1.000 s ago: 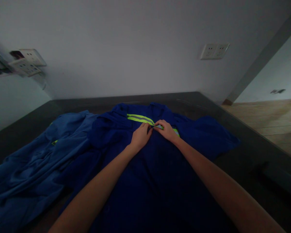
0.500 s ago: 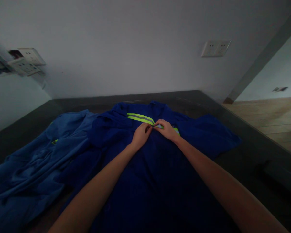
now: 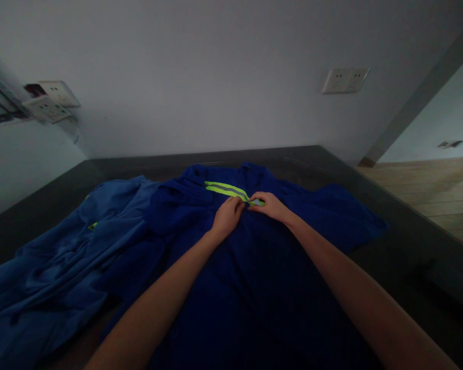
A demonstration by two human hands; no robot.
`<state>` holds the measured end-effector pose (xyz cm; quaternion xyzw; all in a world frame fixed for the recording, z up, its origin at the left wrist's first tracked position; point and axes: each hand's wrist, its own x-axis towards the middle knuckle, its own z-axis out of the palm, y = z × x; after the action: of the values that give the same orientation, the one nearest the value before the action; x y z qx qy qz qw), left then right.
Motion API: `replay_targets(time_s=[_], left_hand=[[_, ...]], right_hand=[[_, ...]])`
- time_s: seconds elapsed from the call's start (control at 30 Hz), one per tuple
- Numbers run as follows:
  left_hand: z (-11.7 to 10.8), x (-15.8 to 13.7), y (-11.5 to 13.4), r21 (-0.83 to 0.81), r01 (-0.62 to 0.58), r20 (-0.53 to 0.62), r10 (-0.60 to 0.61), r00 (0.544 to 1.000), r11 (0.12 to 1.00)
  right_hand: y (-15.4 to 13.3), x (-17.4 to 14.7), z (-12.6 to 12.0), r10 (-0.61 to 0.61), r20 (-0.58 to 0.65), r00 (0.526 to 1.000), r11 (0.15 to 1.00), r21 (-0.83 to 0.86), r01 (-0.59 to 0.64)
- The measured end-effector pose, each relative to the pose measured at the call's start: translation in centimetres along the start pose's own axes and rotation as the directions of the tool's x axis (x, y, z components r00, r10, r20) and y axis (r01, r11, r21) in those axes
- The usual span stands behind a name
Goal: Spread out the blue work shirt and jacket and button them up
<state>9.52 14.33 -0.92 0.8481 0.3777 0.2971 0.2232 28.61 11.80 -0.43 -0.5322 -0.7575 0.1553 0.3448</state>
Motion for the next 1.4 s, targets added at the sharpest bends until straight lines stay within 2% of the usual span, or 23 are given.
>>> replay_targets(time_s=[0.2, 0.4, 0.53, 0.87, 1.07, 1.2, 1.3, 1.4], left_hand=[[-0.1, -0.1, 0.1, 0.027, -0.025, 0.005, 0.025, 1.0, 0.999], [-0.3, 0.0, 0.5, 0.031, -0.017, -0.015, 0.018, 1.0, 0.999], [-0.3, 0.0, 0.7, 0.052, -0.007, -0.03, 0.009, 1.0, 0.999], [-0.4, -0.2, 1.1, 0.05, 0.005, -0.063, -0.002, 0.998, 0.999], [-0.4, -0.3, 1.3, 0.052, 0.011, -0.094, -0.006, 0.996, 0.999], [-0.3, -0.4, 1.3, 0.082, 0.022, -0.103, -0.014, 0.995, 0.996], [-0.2, -0.4, 1.1, 0.048, 0.027, -0.102, -0.022, 0.995, 0.998], [-0.3, -0.3, 1.0, -0.036, -0.013, -0.11, 0.009, 0.994, 0.999]], right_hand=[[0.1, 0.0, 0.2, -0.01, 0.002, 1.0, 1.0, 0.017, 0.01], [0.0, -0.1, 0.9, -0.008, -0.099, 0.995, 0.998, 0.054, 0.013], [-0.3, -0.2, 1.1, 0.04, -0.136, 0.99, 0.998, 0.051, -0.033], [-0.9, -0.5, 0.7, 0.004, -0.124, 0.992, 0.999, 0.043, 0.001], [-1.6, -0.9, 0.8, -0.112, -0.14, 0.984, 0.991, -0.084, 0.101], [-2.6, -1.2, 0.9, -0.208, -0.056, 0.976, 0.952, -0.242, 0.189], [-3.2, -1.3, 0.9, -0.229, -0.022, 0.973, 0.928, -0.307, 0.211], [-3.4, -1.3, 0.8, -0.224, -0.043, 0.974, 0.921, -0.336, 0.197]])
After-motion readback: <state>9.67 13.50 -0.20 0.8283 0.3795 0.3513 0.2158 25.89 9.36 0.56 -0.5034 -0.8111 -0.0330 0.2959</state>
